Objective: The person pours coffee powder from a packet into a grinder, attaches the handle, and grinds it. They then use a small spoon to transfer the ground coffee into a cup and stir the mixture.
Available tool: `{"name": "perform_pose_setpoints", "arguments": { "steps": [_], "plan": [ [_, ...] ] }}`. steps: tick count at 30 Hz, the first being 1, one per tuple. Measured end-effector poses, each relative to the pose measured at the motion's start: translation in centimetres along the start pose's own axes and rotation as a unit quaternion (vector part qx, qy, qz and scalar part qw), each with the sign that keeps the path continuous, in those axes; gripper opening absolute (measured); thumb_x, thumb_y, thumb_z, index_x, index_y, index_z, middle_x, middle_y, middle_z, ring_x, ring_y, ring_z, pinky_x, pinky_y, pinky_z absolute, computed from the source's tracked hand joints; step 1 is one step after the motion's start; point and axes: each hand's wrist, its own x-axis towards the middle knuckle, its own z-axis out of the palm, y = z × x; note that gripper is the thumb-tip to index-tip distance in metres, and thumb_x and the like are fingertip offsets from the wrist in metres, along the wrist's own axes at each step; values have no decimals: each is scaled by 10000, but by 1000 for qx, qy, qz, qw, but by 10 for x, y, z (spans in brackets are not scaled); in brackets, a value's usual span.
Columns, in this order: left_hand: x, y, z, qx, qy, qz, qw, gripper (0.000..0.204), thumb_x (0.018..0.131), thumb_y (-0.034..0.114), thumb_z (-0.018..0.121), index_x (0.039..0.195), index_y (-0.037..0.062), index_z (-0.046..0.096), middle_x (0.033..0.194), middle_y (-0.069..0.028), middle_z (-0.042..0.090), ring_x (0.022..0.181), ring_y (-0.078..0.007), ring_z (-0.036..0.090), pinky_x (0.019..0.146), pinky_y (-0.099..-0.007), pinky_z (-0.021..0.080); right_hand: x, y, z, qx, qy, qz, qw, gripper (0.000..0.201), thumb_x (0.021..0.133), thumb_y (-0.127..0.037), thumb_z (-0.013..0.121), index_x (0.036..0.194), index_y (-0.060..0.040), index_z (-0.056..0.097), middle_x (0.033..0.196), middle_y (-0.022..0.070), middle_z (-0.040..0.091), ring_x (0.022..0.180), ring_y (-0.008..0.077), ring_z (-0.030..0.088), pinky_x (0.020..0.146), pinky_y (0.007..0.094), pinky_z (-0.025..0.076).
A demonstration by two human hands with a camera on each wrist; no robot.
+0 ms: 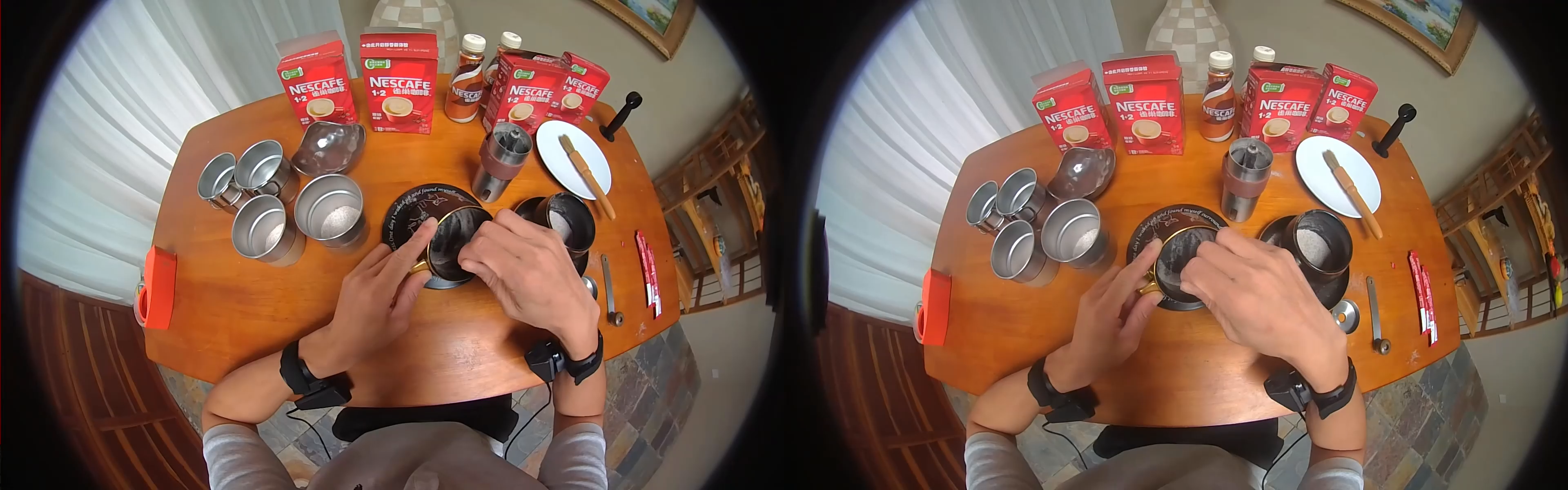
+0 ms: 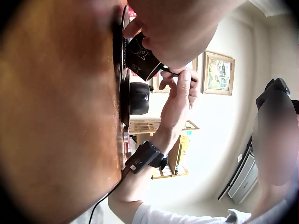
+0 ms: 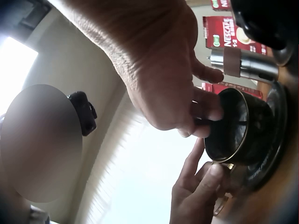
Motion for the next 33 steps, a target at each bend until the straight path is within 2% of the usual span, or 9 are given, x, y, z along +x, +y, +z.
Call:
{"name": "perform_pose_setpoints", "arguments": {
  "steps": [3, 6, 9, 12, 21, 24, 27, 30, 33],
  "plan": [
    [-1, 1, 1, 5, -3, 7, 1000, 683, 912, 12, 711, 1558, 25, 489, 1057, -119, 714, 768, -288, 569, 705, -403, 521, 1, 9, 2, 10, 72, -14, 997, 146, 816, -53, 767, 892, -35, 644, 826, 85, 564, 771, 284, 578, 650, 404, 512],
    [0, 1, 0, 3, -2, 11, 1000, 686, 912, 13, 711, 1560, 27, 487, 1057, -115, 714, 762, -285, 568, 703, -403, 521, 2, 10, -1, -34, 94, -1, 995, 150, 821, -41, 780, 891, -30, 648, 822, 89, 582, 750, 290, 574, 643, 409, 500],
    [-1, 0, 0, 7, -1, 3, 1000, 679, 916, 18, 712, 1558, 26, 489, 1042, -117, 714, 757, -285, 567, 702, -401, 519, 2, 6, 0, -31, 62, 8, 998, 126, 850, -40, 766, 895, -28, 648, 841, 95, 600, 761, 293, 585, 642, 409, 500],
    [0, 0, 0, -2, -1, 1, 1000, 683, 914, 21, 718, 1558, 29, 491, 977, -118, 694, 745, -284, 564, 699, -403, 514, 2, 5, 0, -10, 63, 31, 997, 109, 881, -48, 753, 899, -23, 649, 835, 103, 606, 758, 305, 588, 645, 413, 500],
    [-4, -8, 2, -67, 19, -56, 996, 703, 921, -36, 712, 1576, 72, 480, 847, -93, 625, 701, -228, 569, 649, -350, 503, 1, 3, 17, 100, 106, 131, 981, 109, 971, -85, 690, 921, 7, 657, 834, 167, 676, 770, 381, 658, 691, 438, 531],
    [-6, -10, 2, -99, 16, -92, 991, 693, 941, -31, 705, 1584, 76, 471, 833, -78, 606, 691, -191, 562, 652, -320, 498, 1, -1, 23, 155, 122, 210, 958, 151, 998, -113, 662, 940, 24, 683, 774, 174, 674, 705, 367, 675, 653, 415, 537],
    [-8, -16, 8, -152, 36, -111, 981, 686, 957, -28, 698, 1591, 78, 460, 837, -69, 600, 675, -159, 543, 646, -294, 486, -1, -3, 30, 210, 142, 270, 929, 177, 1014, -123, 641, 961, 30, 713, 719, 162, 684, 632, 291, 696, 604, 373, 529],
    [-8, -13, 5, -136, 29, -112, 984, 687, 962, -29, 696, 1595, 87, 456, 842, -67, 606, 662, -146, 534, 635, -286, 481, -1, -2, 35, 234, 143, 325, 905, 215, 1032, -144, 626, 974, 32, 736, 694, 135, 707, 604, 182, 698, 583, 326, 525],
    [-7, -9, 4, -122, 25, -108, 986, 690, 959, -25, 700, 1595, 87, 457, 842, -67, 604, 663, -151, 532, 632, -290, 481, 1, -6, 40, 288, 168, 349, 876, 250, 1053, -163, 614, 972, 40, 735, 696, 103, 721, 626, 119, 683, 586, 292, 526]
  ]
}}
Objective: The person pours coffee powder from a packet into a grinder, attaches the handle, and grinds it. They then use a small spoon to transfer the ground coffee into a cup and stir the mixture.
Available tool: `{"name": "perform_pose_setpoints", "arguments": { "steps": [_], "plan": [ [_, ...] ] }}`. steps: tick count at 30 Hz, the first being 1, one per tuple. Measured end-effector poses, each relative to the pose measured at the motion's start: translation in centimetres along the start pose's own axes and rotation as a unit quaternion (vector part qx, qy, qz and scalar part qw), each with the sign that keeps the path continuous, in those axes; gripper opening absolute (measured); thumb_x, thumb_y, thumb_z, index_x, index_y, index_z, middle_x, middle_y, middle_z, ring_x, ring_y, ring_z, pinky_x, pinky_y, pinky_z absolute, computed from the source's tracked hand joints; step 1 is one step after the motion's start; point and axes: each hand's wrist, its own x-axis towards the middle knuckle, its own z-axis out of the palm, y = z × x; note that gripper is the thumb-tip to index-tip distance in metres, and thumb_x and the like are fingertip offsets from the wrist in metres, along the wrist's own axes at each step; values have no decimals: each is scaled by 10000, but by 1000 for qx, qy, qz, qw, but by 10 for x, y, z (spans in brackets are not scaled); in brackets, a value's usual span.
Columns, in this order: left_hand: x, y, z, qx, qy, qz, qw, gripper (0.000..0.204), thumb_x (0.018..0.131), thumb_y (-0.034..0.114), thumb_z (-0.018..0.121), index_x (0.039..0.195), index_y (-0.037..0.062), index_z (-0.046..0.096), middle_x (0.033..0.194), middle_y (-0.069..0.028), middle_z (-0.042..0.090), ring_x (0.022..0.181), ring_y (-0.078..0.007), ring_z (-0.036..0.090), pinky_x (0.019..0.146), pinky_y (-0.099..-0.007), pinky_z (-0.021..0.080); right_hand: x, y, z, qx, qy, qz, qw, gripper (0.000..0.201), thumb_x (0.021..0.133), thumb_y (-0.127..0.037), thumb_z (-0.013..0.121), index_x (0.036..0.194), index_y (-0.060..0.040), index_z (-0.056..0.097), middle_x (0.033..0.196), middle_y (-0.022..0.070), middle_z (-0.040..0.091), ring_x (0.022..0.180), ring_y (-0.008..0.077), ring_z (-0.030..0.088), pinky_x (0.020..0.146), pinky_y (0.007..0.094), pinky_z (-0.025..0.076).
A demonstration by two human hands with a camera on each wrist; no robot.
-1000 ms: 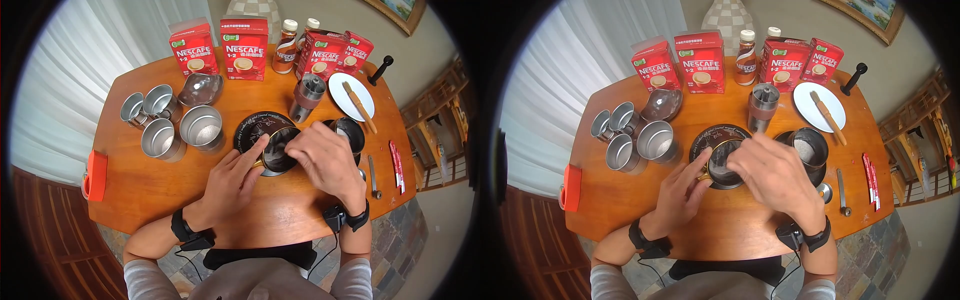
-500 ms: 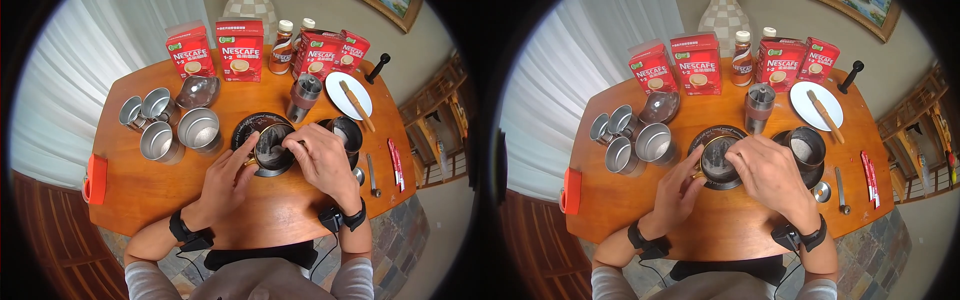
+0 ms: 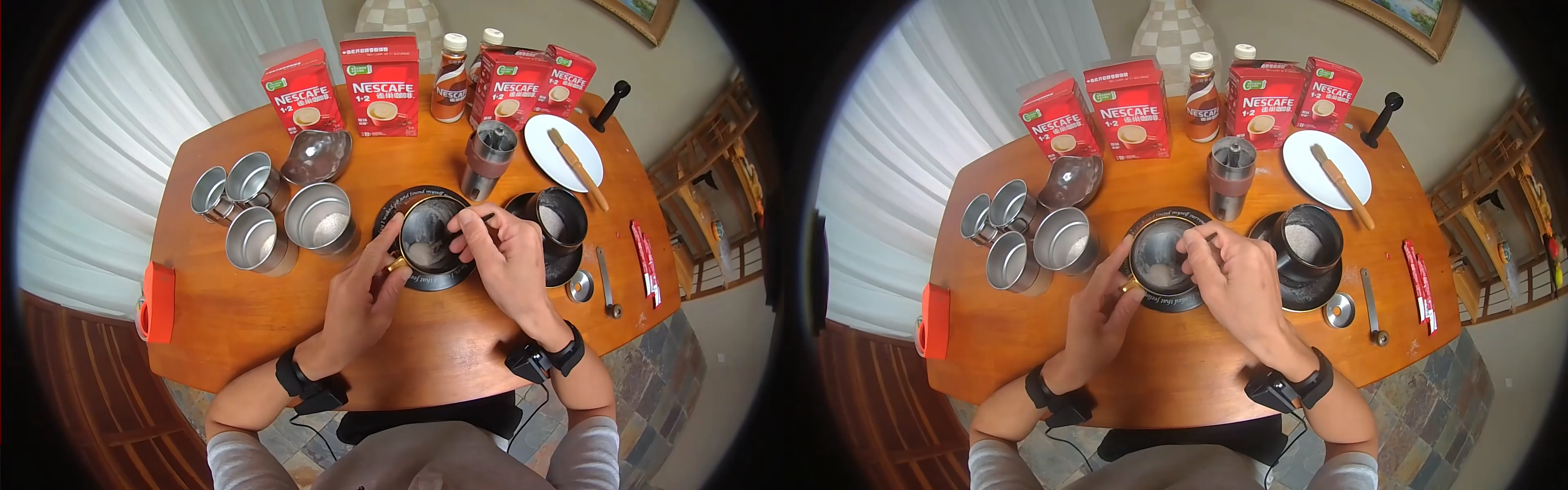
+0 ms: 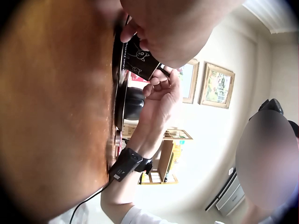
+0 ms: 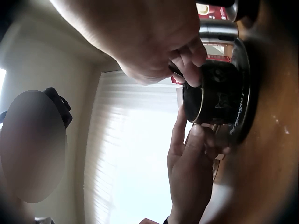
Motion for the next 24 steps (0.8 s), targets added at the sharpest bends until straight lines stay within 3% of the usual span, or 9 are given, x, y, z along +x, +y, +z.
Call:
{"name": "perform_pose_setpoints", "arguments": {
  "steps": [6, 12, 15, 24],
  "plan": [
    [-1, 1, 1, 0, -6, 6, 1000, 696, 943, -13, 723, 1584, 64, 464, 828, -79, 591, 655, -167, 532, 610, -304, 480, 2, 4, 6, 94, 9, 52, 994, 296, 1083, -207, 596, 986, 32, 740, 757, 75, 745, 651, 94, 692, 564, 248, 518],
    [-2, 2, 2, 14, -13, 13, 1000, 696, 926, -14, 732, 1570, 57, 478, 832, -101, 601, 642, -198, 550, 595, -331, 485, 7, 3, 3, 179, 9, 110, 978, 333, 1106, -257, 568, 1052, 34, 720, 834, 110, 765, 678, 116, 735, 496, 218, 499],
    [-1, 1, 2, 20, -14, 39, 999, 632, 988, -16, 677, 1577, 22, 448, 790, -7, 542, 669, -69, 463, 614, -229, 411, 10, 10, 1, 219, 24, 109, 969, 339, 1107, -256, 563, 1075, 50, 708, 848, 144, 767, 683, 151, 751, 497, 226, 521],
    [-1, -12, 0, -76, -33, -44, 996, 633, 1036, 4, 626, 1613, 0, 365, 853, -8, 596, 753, -62, 572, 705, -224, 487, 18, 9, -12, 249, 69, 110, 960, 350, 1092, -269, 579, 1070, 61, 693, 840, 195, 761, 660, 196, 752, 492, 260, 558]
  ]
}}
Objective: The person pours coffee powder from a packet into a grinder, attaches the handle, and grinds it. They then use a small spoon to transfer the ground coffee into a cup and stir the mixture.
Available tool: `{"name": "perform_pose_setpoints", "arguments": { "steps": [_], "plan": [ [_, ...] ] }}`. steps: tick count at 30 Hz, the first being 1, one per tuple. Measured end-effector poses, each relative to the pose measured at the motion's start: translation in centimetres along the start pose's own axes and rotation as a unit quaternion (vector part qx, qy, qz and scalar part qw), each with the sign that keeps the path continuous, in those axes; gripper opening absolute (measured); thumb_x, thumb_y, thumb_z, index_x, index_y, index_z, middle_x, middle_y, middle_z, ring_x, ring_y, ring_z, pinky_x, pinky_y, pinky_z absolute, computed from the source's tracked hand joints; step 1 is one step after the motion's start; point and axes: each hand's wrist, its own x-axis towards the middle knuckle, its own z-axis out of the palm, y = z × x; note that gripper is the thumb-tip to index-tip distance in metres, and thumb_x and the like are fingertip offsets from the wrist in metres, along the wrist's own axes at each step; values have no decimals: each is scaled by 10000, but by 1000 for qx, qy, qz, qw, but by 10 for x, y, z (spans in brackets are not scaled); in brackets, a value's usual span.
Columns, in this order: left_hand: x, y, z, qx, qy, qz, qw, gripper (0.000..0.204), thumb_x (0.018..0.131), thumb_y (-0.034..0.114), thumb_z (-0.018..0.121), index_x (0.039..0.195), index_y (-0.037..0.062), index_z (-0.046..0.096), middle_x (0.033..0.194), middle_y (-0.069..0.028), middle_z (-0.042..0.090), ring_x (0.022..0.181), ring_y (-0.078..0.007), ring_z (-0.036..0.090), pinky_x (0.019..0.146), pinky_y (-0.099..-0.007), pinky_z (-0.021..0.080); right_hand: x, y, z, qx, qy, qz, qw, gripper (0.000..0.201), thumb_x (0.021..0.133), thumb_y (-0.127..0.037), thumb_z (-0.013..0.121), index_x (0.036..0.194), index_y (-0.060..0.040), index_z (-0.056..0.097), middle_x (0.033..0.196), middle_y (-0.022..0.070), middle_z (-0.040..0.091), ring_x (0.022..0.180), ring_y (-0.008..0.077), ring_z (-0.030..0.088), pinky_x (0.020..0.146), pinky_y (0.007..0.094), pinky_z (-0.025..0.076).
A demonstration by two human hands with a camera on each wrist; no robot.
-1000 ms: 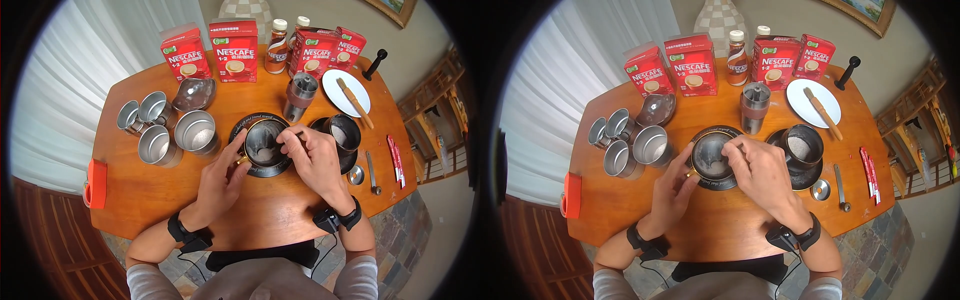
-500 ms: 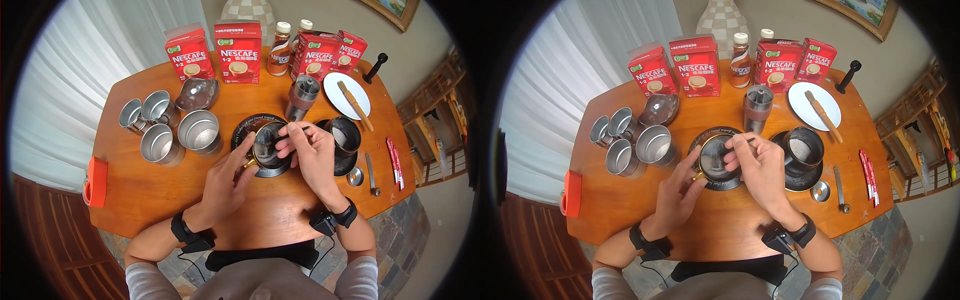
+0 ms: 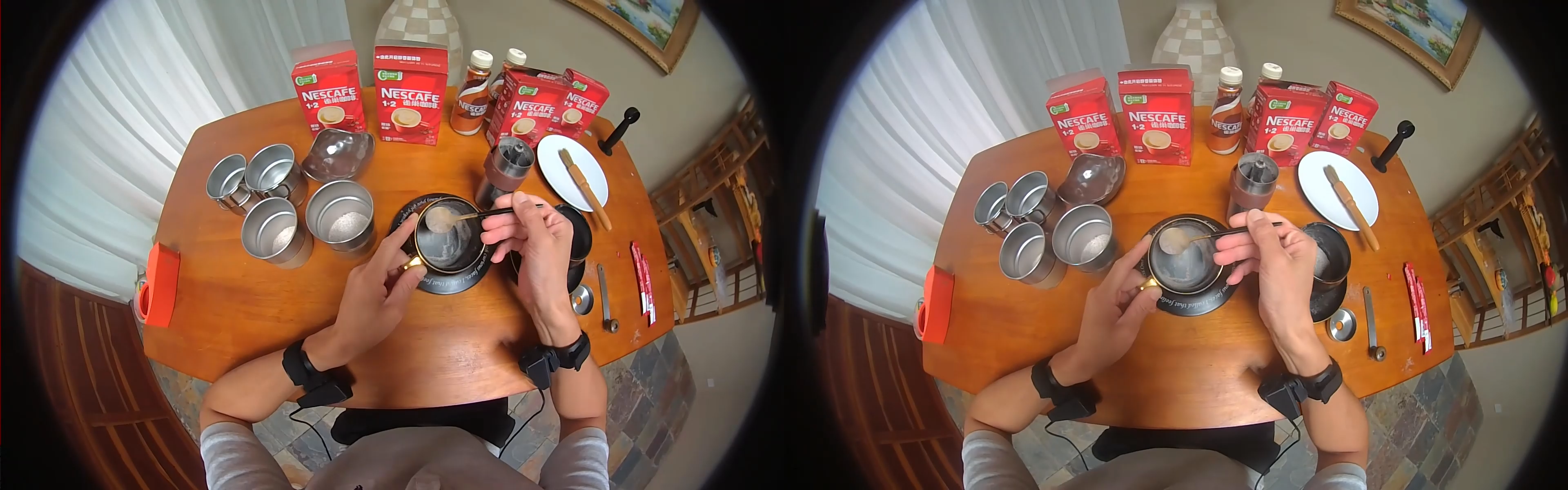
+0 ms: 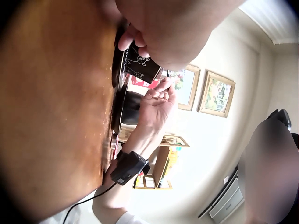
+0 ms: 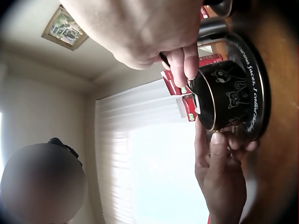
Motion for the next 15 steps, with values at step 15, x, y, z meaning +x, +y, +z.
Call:
{"name": "perform_pose_setpoints", "arguments": {
  "steps": [15],
  "plan": [
    [10, -3, 2, -187, -9, -101, 977, 647, 1053, 61, 611, 1620, -28, 311, 898, -38, 609, 840, -86, 630, 692, -243, 565, 6, -6, -10, -15, 26, -41, 999, 342, 1085, -250, 586, 1060, 74, 695, 805, 190, 750, 606, 192, 728, 476, 263, 557]
  ]
}}
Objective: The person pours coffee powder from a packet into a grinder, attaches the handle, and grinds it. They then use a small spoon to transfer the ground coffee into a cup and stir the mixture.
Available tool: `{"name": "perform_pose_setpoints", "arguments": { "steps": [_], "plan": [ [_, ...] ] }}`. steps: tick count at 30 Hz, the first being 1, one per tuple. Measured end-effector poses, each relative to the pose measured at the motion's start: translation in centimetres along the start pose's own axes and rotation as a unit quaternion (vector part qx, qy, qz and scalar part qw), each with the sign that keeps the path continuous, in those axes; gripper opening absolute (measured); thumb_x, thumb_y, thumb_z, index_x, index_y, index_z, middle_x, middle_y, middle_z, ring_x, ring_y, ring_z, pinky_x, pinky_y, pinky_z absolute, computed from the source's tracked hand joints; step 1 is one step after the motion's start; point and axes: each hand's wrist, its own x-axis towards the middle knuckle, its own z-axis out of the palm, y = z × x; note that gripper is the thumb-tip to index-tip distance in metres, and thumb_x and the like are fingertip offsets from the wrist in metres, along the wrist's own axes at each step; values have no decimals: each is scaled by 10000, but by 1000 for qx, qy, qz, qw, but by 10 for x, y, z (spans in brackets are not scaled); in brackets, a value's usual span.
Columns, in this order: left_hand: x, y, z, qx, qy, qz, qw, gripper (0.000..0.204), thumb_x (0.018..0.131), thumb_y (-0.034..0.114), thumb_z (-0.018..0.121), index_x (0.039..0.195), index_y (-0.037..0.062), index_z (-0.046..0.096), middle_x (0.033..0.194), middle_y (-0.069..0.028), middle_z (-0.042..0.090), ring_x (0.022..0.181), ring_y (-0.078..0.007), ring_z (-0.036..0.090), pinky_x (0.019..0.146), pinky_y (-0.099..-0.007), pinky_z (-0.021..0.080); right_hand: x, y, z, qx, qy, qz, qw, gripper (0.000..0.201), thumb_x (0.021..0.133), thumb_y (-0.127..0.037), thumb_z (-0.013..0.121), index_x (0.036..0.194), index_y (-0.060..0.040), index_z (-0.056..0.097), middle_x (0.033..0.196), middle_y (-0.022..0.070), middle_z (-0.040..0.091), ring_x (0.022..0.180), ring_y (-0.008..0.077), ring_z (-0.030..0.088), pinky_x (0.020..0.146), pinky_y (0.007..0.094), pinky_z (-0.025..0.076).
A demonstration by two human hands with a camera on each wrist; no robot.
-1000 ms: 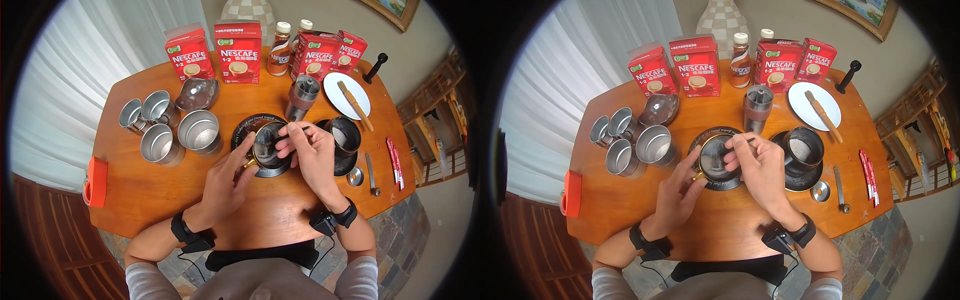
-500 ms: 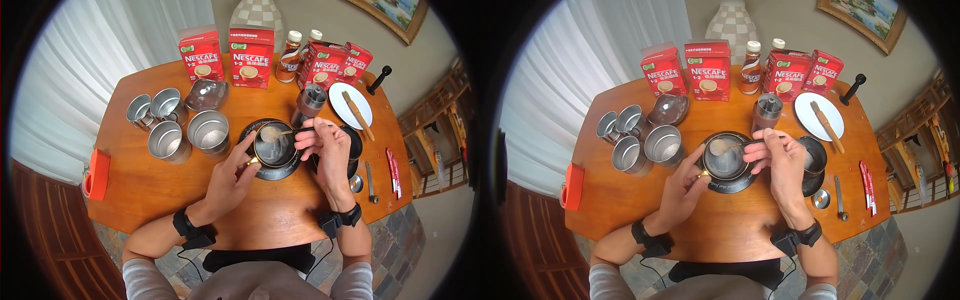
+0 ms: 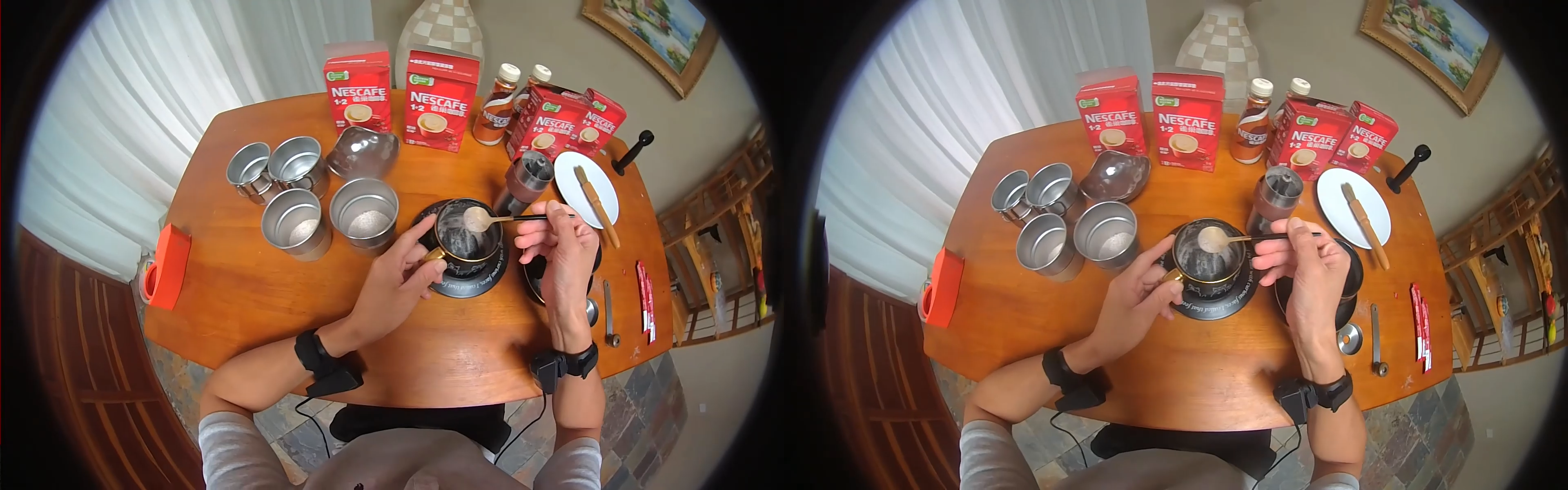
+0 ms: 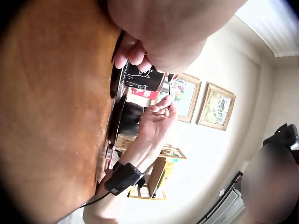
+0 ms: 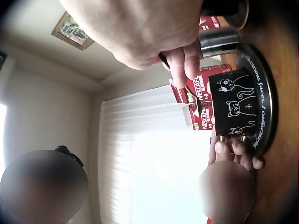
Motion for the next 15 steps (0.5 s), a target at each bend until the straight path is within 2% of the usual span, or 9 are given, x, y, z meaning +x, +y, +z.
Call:
{"name": "perform_pose_setpoints", "arguments": {
  "steps": [5, 9, 11, 14, 15],
  "plan": [
    [0, -1, 1, -17, -4, -7, 1000, 652, 1062, 69, 595, 1631, -9, 287, 907, -26, 602, 851, -80, 617, 684, -230, 550, 12, -7, 17, 8, -13, -9, 1000, 334, 1086, -243, 587, 1066, 73, 695, 815, 180, 749, 611, 191, 727, 473, 262, 556],
    [1, -4, -1, -18, -15, -13, 1000, 667, 1069, 86, 598, 1643, 8, 267, 904, -23, 606, 857, -75, 612, 677, -233, 540, 17, -24, 67, -8, -66, -31, 997, 335, 1090, -250, 580, 1094, 65, 694, 852, 169, 757, 667, 180, 738, 512, 258, 554],
    [0, -1, -1, -20, -25, -16, 999, 668, 1076, 102, 591, 1649, 18, 259, 902, -22, 606, 842, -73, 600, 678, -231, 534, 23, -18, 93, 3, -106, -46, 993, 329, 1088, -258, 582, 1105, 49, 700, 864, 144, 765, 682, 151, 738, 514, 237, 533],
    [1, -3, -4, -24, -38, -7, 999, 680, 1082, 123, 583, 1665, 44, 240, 915, -13, 605, 814, -67, 582, 688, -227, 528, 25, -7, 120, -79, -162, -32, 983, 298, 1083, -246, 588, 1072, 26, 709, 838, 103, 763, 681, 112, 726, 502, 229, 522],
    [0, -2, -5, -9, -42, -5, 999, 694, 1081, 124, 586, 1671, 52, 228, 917, -6, 593, 820, -63, 580, 691, -230, 529, 24, 2, 123, -69, -160, -31, 984, 296, 1078, -247, 599, 1046, 23, 717, 823, 99, 760, 685, 106, 727, 502, 222, 521]
  ]
}}
